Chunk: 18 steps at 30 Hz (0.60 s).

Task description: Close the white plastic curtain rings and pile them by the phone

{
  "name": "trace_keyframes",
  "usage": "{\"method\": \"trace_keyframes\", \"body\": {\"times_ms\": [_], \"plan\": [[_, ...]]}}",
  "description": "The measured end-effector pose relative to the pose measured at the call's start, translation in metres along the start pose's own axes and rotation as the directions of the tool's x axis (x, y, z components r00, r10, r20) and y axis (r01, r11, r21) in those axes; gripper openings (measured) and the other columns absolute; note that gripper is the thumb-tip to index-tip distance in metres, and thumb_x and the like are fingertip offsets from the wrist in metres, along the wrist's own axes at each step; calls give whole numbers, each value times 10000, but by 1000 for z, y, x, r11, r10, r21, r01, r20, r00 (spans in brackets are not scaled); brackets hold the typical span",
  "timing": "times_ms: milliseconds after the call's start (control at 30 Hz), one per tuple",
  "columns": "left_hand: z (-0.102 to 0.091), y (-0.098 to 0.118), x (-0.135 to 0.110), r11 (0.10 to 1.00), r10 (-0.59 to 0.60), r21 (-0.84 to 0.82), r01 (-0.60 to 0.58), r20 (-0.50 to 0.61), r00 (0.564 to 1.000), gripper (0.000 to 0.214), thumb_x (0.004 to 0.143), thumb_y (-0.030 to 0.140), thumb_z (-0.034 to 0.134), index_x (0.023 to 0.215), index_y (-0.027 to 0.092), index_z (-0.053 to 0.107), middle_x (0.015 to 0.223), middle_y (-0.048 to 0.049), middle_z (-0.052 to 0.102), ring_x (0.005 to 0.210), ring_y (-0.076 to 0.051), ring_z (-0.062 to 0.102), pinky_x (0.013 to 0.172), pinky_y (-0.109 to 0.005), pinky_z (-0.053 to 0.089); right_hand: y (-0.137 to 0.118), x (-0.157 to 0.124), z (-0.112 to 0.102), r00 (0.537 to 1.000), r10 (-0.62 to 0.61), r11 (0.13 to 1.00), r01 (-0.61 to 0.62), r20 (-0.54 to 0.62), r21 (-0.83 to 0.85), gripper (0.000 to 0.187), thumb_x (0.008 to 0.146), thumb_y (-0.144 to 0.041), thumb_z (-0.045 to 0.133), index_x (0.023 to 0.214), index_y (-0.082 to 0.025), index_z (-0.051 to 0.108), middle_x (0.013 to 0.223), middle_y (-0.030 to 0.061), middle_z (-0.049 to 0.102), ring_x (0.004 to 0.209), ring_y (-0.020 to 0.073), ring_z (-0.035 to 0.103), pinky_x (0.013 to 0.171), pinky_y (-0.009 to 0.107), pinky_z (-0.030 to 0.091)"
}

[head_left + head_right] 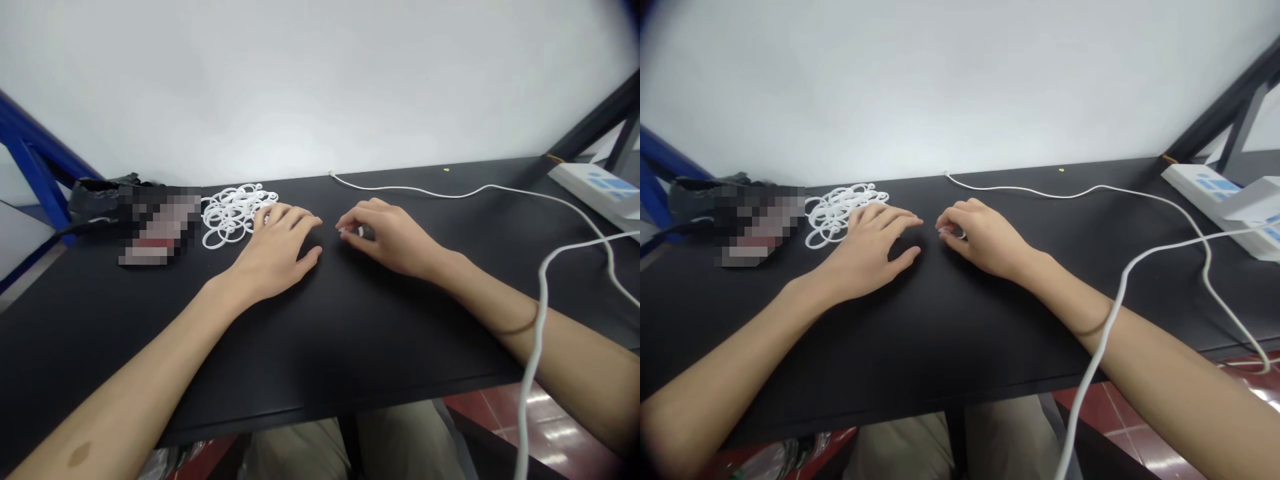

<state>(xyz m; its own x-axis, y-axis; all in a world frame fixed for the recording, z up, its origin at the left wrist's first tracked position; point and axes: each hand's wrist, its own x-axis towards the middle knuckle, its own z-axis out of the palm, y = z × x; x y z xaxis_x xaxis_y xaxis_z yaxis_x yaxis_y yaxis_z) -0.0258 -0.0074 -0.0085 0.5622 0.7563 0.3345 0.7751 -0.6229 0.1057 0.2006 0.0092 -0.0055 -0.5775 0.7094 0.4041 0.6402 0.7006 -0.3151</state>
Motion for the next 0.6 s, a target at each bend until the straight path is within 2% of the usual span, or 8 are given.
{"method": "trace_keyframes", "body": {"times_ms": [100,167,267,367,467,600], "plan": [[1,-1,1,999,3,-38,-4,-16,1000,452,925,309,506,1351,158,483,1296,-108,577,1179,-289,447,1020,-488,339,-10,1,-2,998,-44,996,48,-45,72,152,891,-221,585,1020,-177,654,959,58,693,876,189,613,801,322,494],[1,-3,2,998,37,-39,-39,-43,998,406,950,269,476,1341,163,509,1282,-99,600,1140,-274,467,986,-456,370,-14,1,-2,997,-68,994,70,-35,82,152,902,-221,571,1026,-182,651,966,57,696,892,191,616,802,319,496],[1,-6,3,996,85,-35,-88,-81,993,272,980,246,442,1148,195,650,1157,-63,680,1040,-248,508,929,-432,396,-18,1,-1,994,-105,992,105,-10,76,160,918,-218,546,1038,-197,648,972,57,694,916,199,611,809,327,495],[0,-8,3,995,81,-43,-87,-111,990,219,969,283,494,969,215,702,1007,-40,724,970,-240,530,894,-432,401,-18,0,0,994,-103,992,104,-19,74,179,912,-193,537,1058,-203,639,999,62,673,926,200,605,820,332,497],[0,-9,3,993,91,-61,-101,-145,985,188,948,314,547,901,228,708,939,-25,733,924,-229,541,866,-423,404,-19,0,1,997,-43,995,49,-65,90,211,882,-195,569,1085,-187,624,1024,80,633,875,186,606,793,329,508],[-1,-8,4,988,116,-74,-132,-186,976,190,927,361,585,869,228,709,882,-18,738,864,-214,542,830,-406,408,-20,0,0,996,15,991,-3,-87,135,208,877,-218,581,1075,-174,628,933,57,633,742,150,601,717,302,516]]}}
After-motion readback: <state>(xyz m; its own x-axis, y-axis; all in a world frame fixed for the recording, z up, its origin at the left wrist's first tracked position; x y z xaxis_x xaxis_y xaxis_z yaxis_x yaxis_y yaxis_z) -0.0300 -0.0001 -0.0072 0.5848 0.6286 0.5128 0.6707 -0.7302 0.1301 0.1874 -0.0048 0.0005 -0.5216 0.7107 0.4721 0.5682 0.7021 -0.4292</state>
